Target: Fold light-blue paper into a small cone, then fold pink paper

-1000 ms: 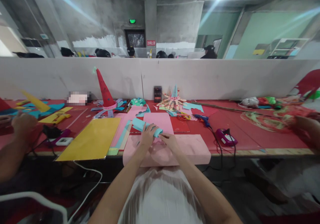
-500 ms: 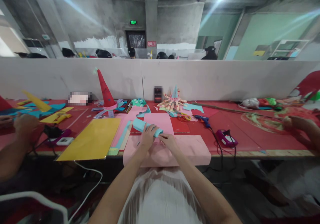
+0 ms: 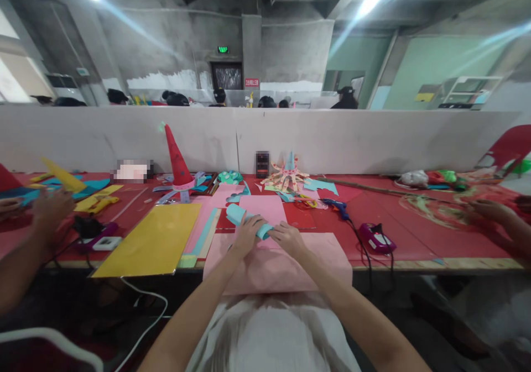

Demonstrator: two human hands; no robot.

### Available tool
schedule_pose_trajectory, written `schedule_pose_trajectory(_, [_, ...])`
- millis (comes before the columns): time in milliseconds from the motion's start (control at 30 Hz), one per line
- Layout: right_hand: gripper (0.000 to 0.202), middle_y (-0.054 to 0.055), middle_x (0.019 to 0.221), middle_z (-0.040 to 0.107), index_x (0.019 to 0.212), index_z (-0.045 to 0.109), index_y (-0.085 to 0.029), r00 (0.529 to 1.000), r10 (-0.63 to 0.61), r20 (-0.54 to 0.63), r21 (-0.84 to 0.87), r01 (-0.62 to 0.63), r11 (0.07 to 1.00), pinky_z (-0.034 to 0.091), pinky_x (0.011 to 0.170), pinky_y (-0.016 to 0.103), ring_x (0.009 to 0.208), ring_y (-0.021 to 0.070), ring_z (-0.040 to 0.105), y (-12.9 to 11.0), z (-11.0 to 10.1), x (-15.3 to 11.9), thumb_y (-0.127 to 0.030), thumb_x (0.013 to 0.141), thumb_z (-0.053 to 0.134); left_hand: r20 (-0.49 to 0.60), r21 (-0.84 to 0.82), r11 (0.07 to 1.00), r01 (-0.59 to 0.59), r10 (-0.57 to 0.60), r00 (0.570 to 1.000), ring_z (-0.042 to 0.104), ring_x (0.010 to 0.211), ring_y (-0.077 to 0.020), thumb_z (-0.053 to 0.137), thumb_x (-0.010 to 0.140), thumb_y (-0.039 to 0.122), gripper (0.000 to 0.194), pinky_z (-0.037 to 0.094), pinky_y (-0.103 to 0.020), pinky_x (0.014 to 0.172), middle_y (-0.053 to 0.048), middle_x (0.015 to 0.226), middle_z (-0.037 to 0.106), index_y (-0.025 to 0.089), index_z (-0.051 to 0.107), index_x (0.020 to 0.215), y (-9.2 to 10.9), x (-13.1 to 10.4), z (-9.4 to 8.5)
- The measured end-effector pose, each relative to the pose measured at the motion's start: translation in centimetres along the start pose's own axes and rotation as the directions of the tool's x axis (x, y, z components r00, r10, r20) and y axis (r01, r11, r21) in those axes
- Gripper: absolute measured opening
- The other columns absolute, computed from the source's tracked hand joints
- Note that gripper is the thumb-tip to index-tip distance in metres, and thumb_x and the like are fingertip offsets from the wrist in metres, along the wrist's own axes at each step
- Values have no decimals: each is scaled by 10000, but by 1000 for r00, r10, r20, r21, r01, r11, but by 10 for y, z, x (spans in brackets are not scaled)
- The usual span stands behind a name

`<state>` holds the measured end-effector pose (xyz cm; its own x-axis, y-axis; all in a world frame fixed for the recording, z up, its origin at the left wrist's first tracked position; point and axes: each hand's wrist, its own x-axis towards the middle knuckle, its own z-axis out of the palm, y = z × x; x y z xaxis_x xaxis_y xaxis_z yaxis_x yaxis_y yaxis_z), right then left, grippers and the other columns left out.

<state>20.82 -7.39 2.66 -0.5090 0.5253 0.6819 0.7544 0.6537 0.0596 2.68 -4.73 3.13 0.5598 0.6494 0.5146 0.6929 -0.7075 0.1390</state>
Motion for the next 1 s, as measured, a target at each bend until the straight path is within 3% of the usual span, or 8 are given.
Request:
schedule_pose_trajectory(167, [176,55,913,619,863,619,-199,974,-224,-19,-185,217,958,388,679,261,793,143,502,9,-19,8,-164,851,447,182,-138,989,-45,70,981,526,992,-175,538,716,155,276,208,-418,1013,-41,1017,615,210,585,982,-3,18,-21])
schedule_pose_trajectory(267, [192,75,1137,563,900,606,-169,946,-323,0,-168,319,933,414,736,290,960,163,491,12,-24,14,-153,864,418,260,-193,981,-28,78,963,554,943,-182,591,701,238,241,267,-388,975,-50,970,634,191,598,937,-9,33,-29])
schedule_pose_trajectory(333, [221,84,1164,552,937,598,-152,937,-348,11,-110,347,931,433,752,294,998,158,493,14,-24,16,-128,872,388,296,-245,969,-31,105,949,571,907,-181,634,665,270,248,317,-353,935,-40,929,646,186,608,897,-13,42,-33])
schedule_pose_trajectory(433, [251,97,1087,595,992,587,-135,955,-288,-73,8,290,957,457,791,302,986,152,523,18,-19,17,-93,867,373,256,-322,947,-15,103,961,570,911,-180,657,637,270,316,366,-322,887,-37,954,640,186,595,935,-14,50,-36])
schedule_pose_trajectory(600, [238,111,1012,617,982,598,-148,969,-34,-246,212,88,973,489,788,311,944,160,557,25,-12,14,-125,859,395,61,-524,848,79,-55,997,561,894,-163,653,642,270,356,435,-290,797,-48,976,609,157,547,962,-10,49,-41])
schedule_pose_trajectory(733, [225,100,960,627,940,614,-167,958,86,-274,305,1,952,498,767,305,896,160,577,29,-14,14,-162,857,405,53,-649,748,138,-136,989,569,881,-164,627,672,286,260,464,-292,755,-48,964,616,156,558,887,-10,47,-45])
schedule_pose_trajectory(867, [204,99,941,629,902,619,-164,939,156,-308,346,-43,937,490,770,294,890,156,576,31,-16,14,-172,846,423,31,-706,705,69,-67,997,566,921,-178,588,717,334,217,462,-296,779,-89,1004,611,142,608,817,-10,51,-48])
schedule_pose_trajectory(1000, [208,88,918,637,842,621,-172,953,129,-275,296,-44,954,485,755,288,858,147,573,31,-19,14,-157,845,413,90,-704,705,86,-31,995,557,950,-170,536,760,360,267,448,-283,800,-94,1051,596,152,633,897,-5,53,-49])
